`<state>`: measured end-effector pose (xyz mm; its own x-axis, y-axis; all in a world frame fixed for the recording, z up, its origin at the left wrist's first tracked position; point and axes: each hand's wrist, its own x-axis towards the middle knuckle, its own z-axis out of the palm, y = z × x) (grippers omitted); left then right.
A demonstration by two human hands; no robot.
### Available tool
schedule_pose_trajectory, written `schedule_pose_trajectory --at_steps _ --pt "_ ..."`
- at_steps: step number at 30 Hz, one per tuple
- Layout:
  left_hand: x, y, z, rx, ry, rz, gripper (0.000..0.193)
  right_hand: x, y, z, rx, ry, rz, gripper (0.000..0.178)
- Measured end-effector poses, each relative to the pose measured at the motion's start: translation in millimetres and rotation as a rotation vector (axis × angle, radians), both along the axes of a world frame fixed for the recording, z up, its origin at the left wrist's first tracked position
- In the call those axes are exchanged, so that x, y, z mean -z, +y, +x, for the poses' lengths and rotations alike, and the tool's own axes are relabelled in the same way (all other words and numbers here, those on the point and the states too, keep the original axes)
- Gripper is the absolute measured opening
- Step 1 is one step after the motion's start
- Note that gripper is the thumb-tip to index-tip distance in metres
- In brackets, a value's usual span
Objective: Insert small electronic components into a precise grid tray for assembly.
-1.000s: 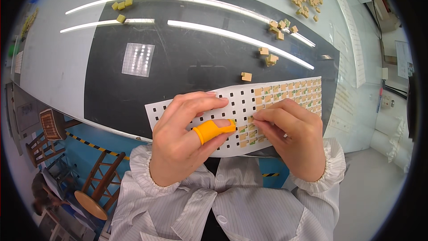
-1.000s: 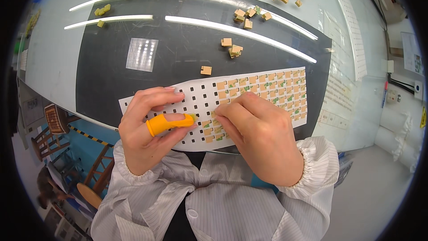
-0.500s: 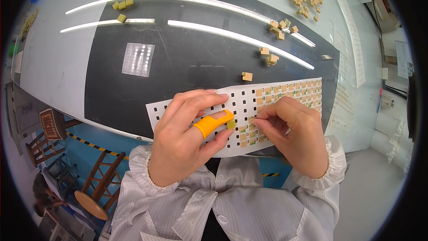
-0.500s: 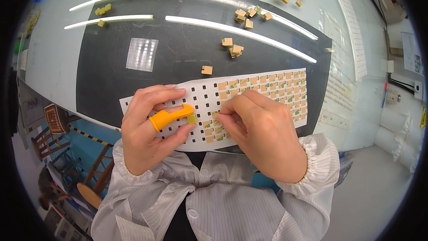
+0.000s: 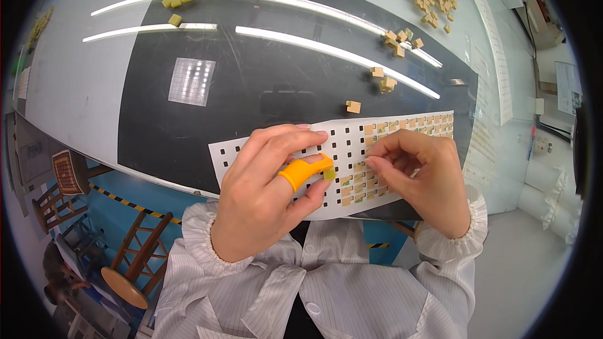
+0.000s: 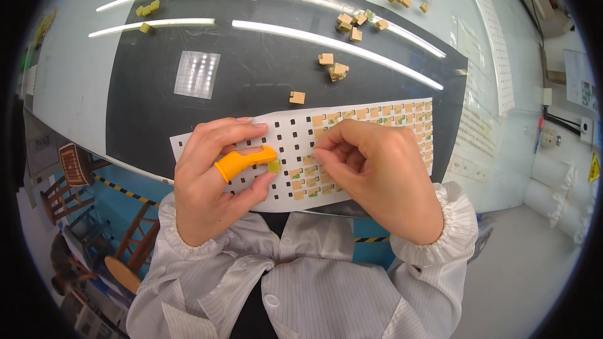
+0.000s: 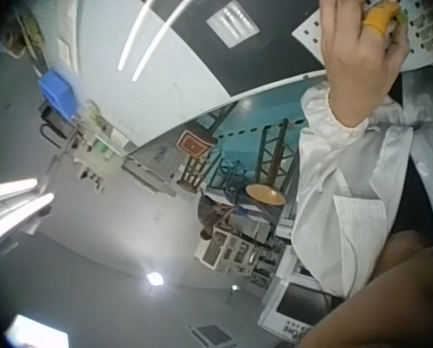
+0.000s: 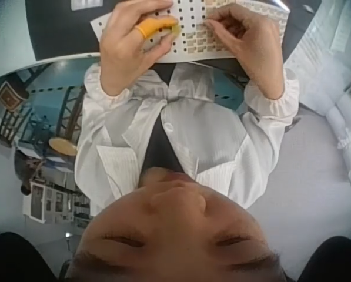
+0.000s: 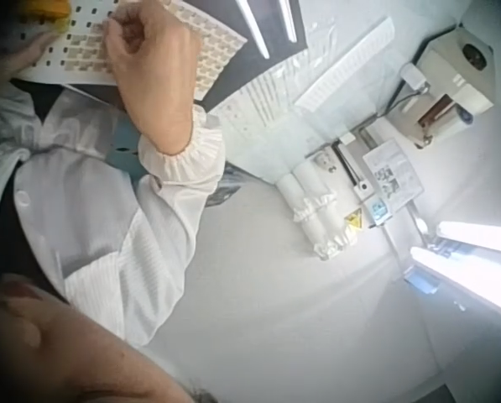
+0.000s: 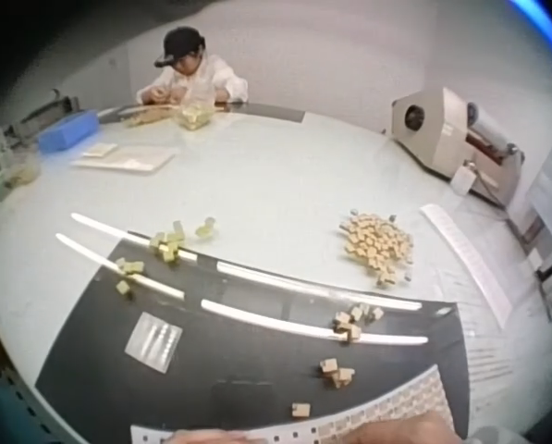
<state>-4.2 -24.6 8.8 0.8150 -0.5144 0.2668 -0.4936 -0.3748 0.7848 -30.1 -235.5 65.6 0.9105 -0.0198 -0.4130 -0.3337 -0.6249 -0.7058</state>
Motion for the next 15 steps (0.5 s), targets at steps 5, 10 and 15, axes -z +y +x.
schedule_pose_trajectory --at_steps 5,10,15 --pt "0.8 -1.4 0.6 0.000 0.008 -0.013 0.024 4.6 2.4 -9.4 -0.079 -0.139 -0.052 0.011" --pt "0.3 -2.5 -0.2 -0.002 0.003 -0.005 0.025 5.7 1.1 -10.8 -0.108 -0.171 -0.077 0.012" --pt "0.6 -2.5 -0.3 0.001 -0.001 -0.006 0.025 4.8 -0.5 -8.6 -0.069 -0.081 -0.048 0.009"
